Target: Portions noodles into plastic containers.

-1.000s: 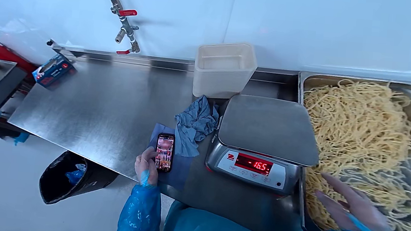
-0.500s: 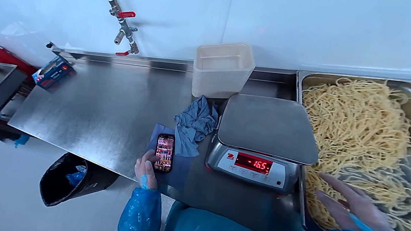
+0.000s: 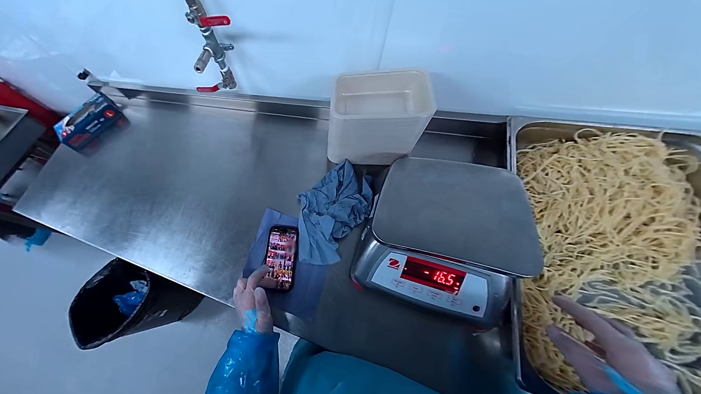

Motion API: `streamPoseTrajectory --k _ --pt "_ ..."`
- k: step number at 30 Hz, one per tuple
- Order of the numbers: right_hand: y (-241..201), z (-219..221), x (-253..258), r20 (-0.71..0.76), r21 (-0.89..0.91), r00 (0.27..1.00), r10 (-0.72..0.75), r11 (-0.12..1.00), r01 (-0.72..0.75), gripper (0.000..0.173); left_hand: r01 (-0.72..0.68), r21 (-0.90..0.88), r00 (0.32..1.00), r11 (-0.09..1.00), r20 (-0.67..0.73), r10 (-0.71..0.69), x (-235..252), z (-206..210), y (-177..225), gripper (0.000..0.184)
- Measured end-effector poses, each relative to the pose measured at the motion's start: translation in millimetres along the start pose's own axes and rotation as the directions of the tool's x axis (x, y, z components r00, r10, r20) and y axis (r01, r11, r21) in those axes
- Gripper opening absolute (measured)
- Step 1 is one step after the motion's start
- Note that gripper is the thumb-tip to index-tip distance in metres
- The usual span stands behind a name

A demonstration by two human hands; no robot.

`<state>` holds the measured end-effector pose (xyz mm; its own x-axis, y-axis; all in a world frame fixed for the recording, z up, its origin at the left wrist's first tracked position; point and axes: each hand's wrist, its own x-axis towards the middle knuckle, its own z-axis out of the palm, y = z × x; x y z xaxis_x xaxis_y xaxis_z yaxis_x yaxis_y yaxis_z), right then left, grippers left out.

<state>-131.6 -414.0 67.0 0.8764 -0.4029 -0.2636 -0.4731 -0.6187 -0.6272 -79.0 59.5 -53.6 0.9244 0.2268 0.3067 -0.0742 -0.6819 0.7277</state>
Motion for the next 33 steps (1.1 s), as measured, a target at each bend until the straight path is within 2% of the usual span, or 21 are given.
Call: streamPoseTrajectory --k 6,10,12,16,19,21,24,28,30,33 --pt "4.9 0.0 2.6 -0.007 0.01 1.0 -0.018 1.0 0.018 0.047 -0.02 -0.07 1.0 0.997 -0.02 0.018 13.6 6.1 6.6 0.098" --pt "9.2 0.6 4.8 -0.014 0.002 1.0 -0.017 1.0 0.017 0.048 -0.012 -0.11 1.0 0.994 0.019 0.014 19.8 13.0 18.7 0.08" --pt "12.6 1.6 5.6 -0.021 0.005 1.0 -0.018 1.0 0.018 0.047 0.017 -0.061 0.997 0.998 0.076 -0.012 22.8 14.6 27.3 0.074" --pt "2.8 1.2 0.3 -0.012 0.013 1.0 -0.006 1.0 0.006 0.048 0.049 0.142 0.986 0.989 0.153 -0.071 27.7 12.4 35.2 0.075" --pt "6.5 -0.1 -0.7 -0.031 0.003 0.999 -0.024 1.0 0.024 0.048 0.101 0.239 0.994 0.966 0.018 -0.108 30.3 9.0 34.6 0.074" --pt "11.1 -0.2 -0.1 -0.044 0.004 0.999 -0.03 1.0 0.03 0.048 0.115 0.195 0.993 0.974 -0.056 -0.106 31.0 10.1 32.1 0.081" --pt "6.3 -0.5 -2.4 -0.041 0.011 0.999 -0.024 1.0 0.024 0.048 0.042 0.105 0.998 0.994 -0.046 -0.037 29.0 17.6 31.7 0.091" --pt "1.1 -0.4 -3.0 -0.034 0.015 0.999 -0.023 1.0 0.023 0.047 -0.036 0.096 0.999 0.995 0.031 0.033 26.2 24.0 37.3 0.085" --pt "6.5 0.7 -0.8 -0.039 0.008 0.999 -0.031 0.999 0.032 0.047 -0.042 0.09 0.997 0.995 0.065 0.036 26.6 25.2 40.3 0.08" --pt "7.4 1.1 -0.8 -0.038 0.02 0.999 -0.02 1.0 0.021 0.047 -0.042 0.089 0.995 0.995 0.094 0.034 28.4 26.6 42.5 0.081"
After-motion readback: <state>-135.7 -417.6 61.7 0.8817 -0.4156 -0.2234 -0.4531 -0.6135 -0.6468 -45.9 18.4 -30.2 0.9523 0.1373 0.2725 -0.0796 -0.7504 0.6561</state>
